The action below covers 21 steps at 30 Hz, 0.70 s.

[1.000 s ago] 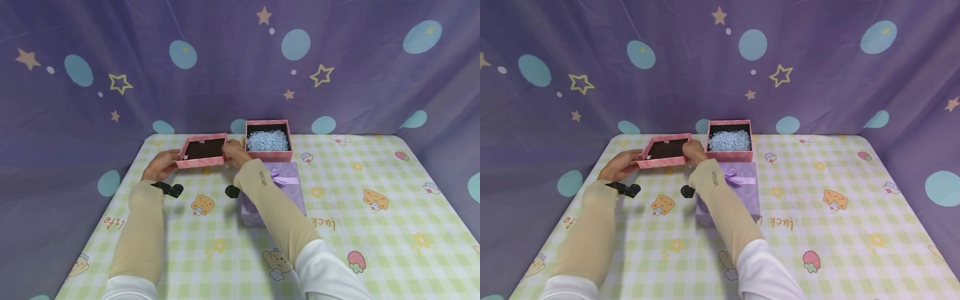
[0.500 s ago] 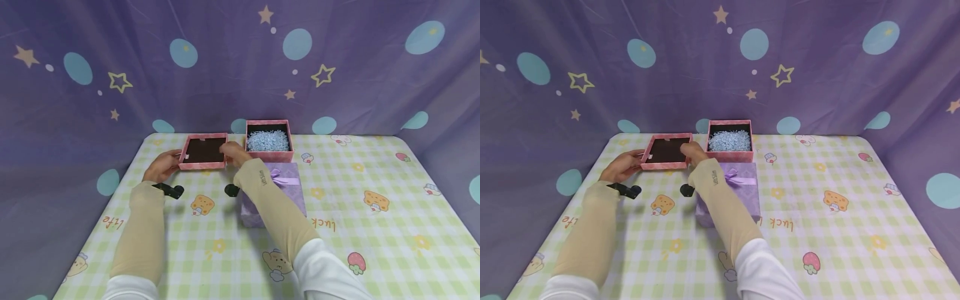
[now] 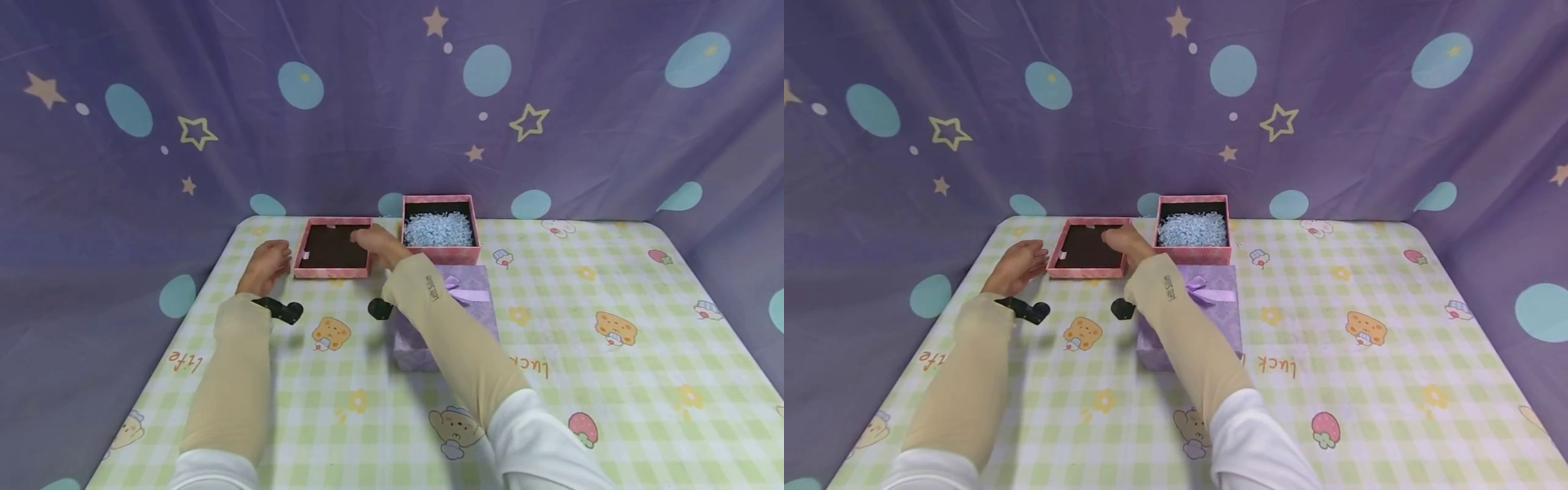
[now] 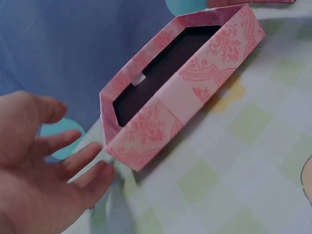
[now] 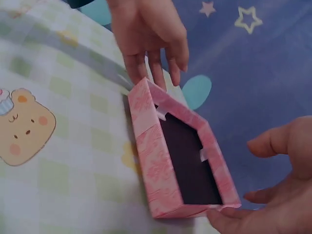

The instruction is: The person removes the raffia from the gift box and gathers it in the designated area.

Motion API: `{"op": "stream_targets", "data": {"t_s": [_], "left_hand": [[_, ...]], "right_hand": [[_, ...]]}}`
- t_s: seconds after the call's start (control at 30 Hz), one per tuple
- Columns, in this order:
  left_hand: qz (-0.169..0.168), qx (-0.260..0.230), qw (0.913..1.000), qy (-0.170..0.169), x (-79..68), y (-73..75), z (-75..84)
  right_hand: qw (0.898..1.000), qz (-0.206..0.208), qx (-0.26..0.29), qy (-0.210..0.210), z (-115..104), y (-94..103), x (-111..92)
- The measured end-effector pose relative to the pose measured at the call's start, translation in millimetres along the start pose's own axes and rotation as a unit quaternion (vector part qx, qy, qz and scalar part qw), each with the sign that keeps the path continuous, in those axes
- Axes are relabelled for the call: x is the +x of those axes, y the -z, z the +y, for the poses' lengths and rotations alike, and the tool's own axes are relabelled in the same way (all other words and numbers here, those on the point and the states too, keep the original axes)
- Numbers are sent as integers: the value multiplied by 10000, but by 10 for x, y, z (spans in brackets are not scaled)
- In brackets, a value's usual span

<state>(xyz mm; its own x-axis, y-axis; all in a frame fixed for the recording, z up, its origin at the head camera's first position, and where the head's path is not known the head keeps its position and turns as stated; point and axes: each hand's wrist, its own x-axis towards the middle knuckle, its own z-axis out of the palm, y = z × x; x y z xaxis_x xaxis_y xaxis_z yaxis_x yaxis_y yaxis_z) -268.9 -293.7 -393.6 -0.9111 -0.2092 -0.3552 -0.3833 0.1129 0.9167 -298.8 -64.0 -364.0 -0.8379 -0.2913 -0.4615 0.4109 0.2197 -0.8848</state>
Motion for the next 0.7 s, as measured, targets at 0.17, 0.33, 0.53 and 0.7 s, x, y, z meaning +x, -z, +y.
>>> {"op": "stream_targets", "data": {"t_s": [0.17, 0.33, 0.53, 0.7], "left_hand": [[1118, 218, 9928, -368, -27, -70, 134], [1415, 418, 9852, -870, -62, -213, 307], [800, -292, 9915, -980, -116, -468, 535], [239, -207, 9947, -982, -206, -711, 695]], "right_hand": [[9877, 566, -1155, 885, -136, -2, -100], [9621, 798, -2017, 1651, -267, 65, -180], [9369, 1143, -2555, 2093, -378, 250, -292], [9380, 1343, -2441, 2064, -402, 496, -345]]}}
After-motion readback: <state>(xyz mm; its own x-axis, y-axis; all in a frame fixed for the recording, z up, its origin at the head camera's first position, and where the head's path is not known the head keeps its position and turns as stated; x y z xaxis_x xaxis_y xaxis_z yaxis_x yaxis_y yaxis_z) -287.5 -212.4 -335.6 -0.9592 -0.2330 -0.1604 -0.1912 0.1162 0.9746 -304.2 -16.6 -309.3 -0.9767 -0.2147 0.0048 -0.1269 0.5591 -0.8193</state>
